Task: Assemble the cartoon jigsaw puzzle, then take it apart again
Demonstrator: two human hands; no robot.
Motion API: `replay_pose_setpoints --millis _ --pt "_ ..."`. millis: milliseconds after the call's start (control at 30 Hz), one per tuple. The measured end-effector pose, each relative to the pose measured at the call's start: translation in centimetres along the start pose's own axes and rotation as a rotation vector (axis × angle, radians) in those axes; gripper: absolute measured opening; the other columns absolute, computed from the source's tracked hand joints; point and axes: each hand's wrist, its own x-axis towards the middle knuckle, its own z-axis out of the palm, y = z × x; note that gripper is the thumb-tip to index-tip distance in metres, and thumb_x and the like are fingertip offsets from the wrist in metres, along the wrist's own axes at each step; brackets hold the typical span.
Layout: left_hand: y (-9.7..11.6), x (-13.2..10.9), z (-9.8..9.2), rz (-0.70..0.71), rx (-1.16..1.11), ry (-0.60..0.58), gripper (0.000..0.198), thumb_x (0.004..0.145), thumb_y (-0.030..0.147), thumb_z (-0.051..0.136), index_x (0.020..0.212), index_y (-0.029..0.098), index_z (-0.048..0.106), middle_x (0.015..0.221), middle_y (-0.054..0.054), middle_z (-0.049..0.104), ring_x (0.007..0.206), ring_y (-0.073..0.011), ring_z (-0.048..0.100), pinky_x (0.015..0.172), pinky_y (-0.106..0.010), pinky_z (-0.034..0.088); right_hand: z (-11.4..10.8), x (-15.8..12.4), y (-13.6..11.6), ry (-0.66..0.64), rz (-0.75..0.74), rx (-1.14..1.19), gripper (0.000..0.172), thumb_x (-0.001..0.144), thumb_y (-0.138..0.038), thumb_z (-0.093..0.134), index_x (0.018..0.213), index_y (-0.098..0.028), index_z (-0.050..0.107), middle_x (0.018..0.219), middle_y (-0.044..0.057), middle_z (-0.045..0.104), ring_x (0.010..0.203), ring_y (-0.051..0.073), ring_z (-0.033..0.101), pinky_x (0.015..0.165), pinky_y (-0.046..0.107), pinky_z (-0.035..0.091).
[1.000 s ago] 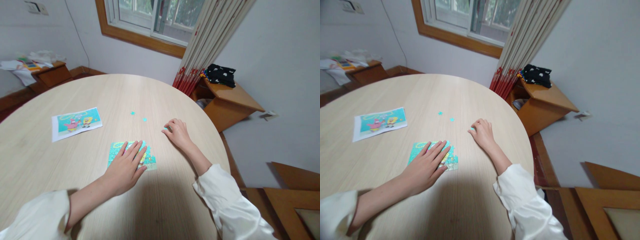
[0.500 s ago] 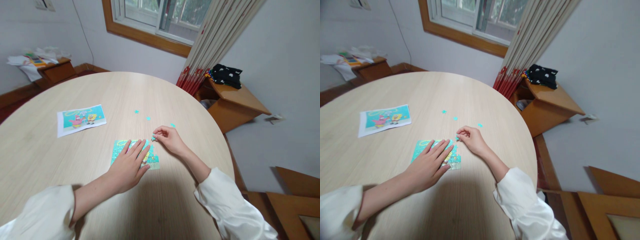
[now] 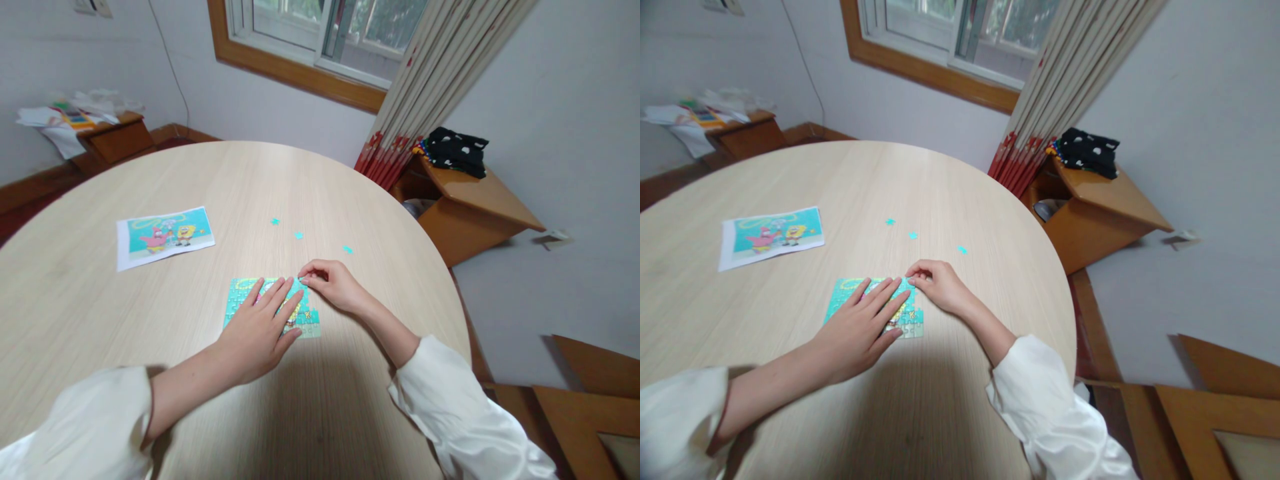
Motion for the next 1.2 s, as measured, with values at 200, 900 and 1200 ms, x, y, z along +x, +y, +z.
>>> replay_pose_setpoints --millis 200,900,1200 --pt "0.02 0.03 -0.13 0.001 0.010 -0.003 0.055 0.099 0.047 0.025 0.142 0.015 0.039 0.149 -0.015 0.037 0.139 -0.0280 0.030 0.113 -0.049 0.017 0.04 -0.03 0.08 0.091 -0.094 -0.150 0.006 0.074 -0.013 0.065 0.076 -0.018 0.067 0.081 0.002 0.062 0.075 0.012 0.054 0.071 0.027 0.042" --pt "0.04 0.08 -0.25 0.002 0.022 -0.028 0.055 0.098 0.045 0.030 0.142 0.014 0.038 0.150 -0.015 0.035 0.139 -0.0290 0.030 0.113 -0.050 0.018 -0.81 -0.02 -0.04 0.019 -0.063 -0.126 0.009 0.072 -0.013 0.069 0.079 -0.018 0.070 0.082 0.002 0.061 0.072 0.012 0.051 0.065 0.026 0.040" --pt "0.15 0.32 -0.38 -0.007 0.035 -0.029 0.056 0.098 0.045 0.030 0.143 0.012 0.036 0.148 -0.015 0.038 0.138 -0.0293 0.033 0.112 -0.050 0.021 -0.56 -0.22 -0.60 0.021 -0.052 -0.221 0.007 0.076 -0.010 0.066 0.079 -0.016 0.069 0.081 0.002 0.060 0.074 0.011 0.053 0.068 0.026 0.041"
